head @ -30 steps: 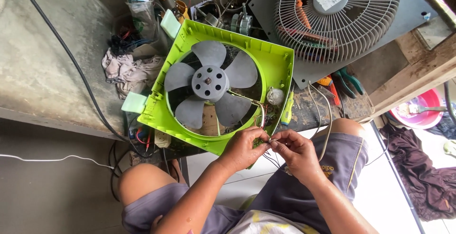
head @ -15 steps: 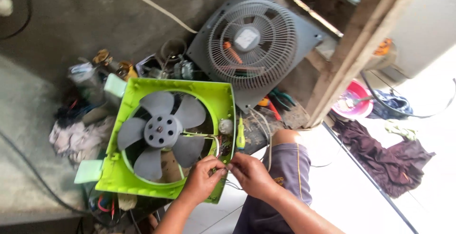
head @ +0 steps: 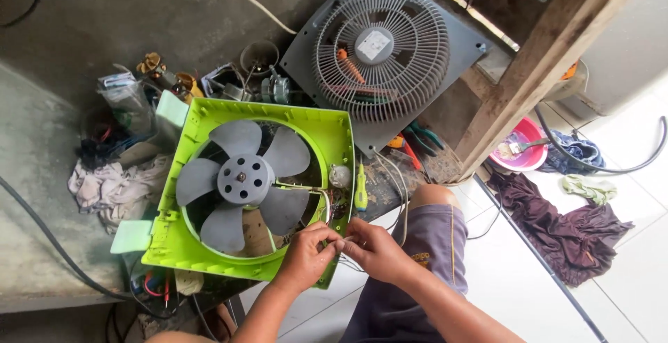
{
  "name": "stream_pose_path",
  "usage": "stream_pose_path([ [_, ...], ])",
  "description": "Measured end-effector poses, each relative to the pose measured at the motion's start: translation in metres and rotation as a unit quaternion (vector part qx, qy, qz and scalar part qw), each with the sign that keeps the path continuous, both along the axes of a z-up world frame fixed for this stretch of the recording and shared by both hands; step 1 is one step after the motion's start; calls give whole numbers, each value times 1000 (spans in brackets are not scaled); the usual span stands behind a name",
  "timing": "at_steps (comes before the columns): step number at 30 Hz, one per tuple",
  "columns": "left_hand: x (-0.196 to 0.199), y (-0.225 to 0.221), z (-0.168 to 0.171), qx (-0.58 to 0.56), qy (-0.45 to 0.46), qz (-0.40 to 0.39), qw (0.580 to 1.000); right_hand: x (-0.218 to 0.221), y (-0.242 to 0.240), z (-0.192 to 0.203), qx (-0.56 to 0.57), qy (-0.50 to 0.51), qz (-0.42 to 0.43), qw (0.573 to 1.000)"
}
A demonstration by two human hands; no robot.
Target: Inspecting and repairing the internal wiring of a disassembled electric fan using pliers.
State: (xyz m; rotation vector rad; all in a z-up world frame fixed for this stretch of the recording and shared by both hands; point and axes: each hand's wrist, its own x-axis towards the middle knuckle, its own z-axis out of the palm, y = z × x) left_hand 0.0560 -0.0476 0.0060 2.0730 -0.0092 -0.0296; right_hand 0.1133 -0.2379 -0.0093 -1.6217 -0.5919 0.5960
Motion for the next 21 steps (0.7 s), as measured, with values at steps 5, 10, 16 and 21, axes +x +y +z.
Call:
stream_pose_path([
  [5,-3,3,-6,-26,-24,-5,999,1,7,-5,-29,37,10,999],
  [10,-4,12,-10,-64,-58,-46,995,-2,16,0,-72,8,-2,997],
  [16,-4,24,-21,-69,-110,-100,986,-16,22,-12,-70,7,-29,997],
  [21,-6,20,-27,-53,-120,-108,985,-30,26,-4,-22,166,-148,975],
])
